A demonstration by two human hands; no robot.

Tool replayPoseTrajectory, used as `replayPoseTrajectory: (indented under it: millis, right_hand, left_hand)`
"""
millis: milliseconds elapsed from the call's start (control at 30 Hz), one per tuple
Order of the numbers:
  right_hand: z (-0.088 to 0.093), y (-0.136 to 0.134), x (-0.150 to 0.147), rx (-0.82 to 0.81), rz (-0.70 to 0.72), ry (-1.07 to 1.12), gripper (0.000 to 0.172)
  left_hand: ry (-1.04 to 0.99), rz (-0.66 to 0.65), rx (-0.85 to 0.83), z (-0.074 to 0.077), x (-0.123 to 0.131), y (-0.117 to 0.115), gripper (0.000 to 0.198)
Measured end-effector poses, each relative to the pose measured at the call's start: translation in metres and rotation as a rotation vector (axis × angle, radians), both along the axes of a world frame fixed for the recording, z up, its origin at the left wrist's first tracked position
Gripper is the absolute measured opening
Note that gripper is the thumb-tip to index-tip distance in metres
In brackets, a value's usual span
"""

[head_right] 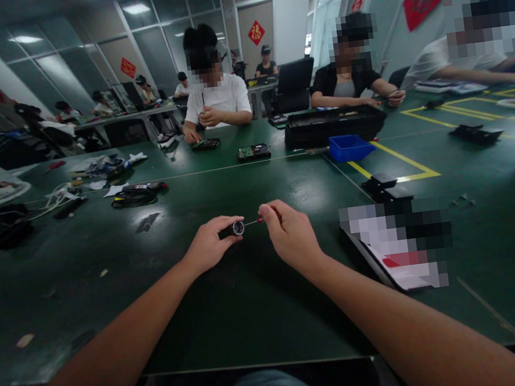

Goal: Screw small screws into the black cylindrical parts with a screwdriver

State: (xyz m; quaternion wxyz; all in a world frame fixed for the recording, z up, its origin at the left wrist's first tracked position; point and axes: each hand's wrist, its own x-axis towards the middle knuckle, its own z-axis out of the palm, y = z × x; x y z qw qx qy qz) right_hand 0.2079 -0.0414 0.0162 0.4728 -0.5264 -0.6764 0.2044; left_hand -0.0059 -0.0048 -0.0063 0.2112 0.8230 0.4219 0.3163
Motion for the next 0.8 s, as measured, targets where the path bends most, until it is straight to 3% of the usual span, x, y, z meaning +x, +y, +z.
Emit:
replayPoseTrajectory:
  millis: [100,300,500,667,800]
  right_hand:
    - [-0.002,0.001,0.000,0.001,0.026,0.017,0.026]
    - [-0.005,0.000,0.000,-0.009,0.046,0.066,0.030]
    - [-0.012,0.010,-0.004,-0.105,0.057,0.453,0.027]
    - [-0.017,0.018,-0.006,-0.218,0.088,0.798,0.035]
    - [-0.020,0.021,-0.003,-0.237,-0.009,0.763,0.030]
  left_hand:
    - [-0.016,0.010,-0.010,0.000,0.000,0.001,0.039]
    - [-0.031,0.024,-0.017,-0.002,-0.002,0.002,0.041]
    - [-0.086,0.069,-0.029,-0.001,-0.003,0.002,0.043]
    - [-0.048,-0.019,0.087,0.003,-0.005,0.006,0.041]
    - [0.083,-0.015,0.098,0.004,-0.005,0.009,0.039]
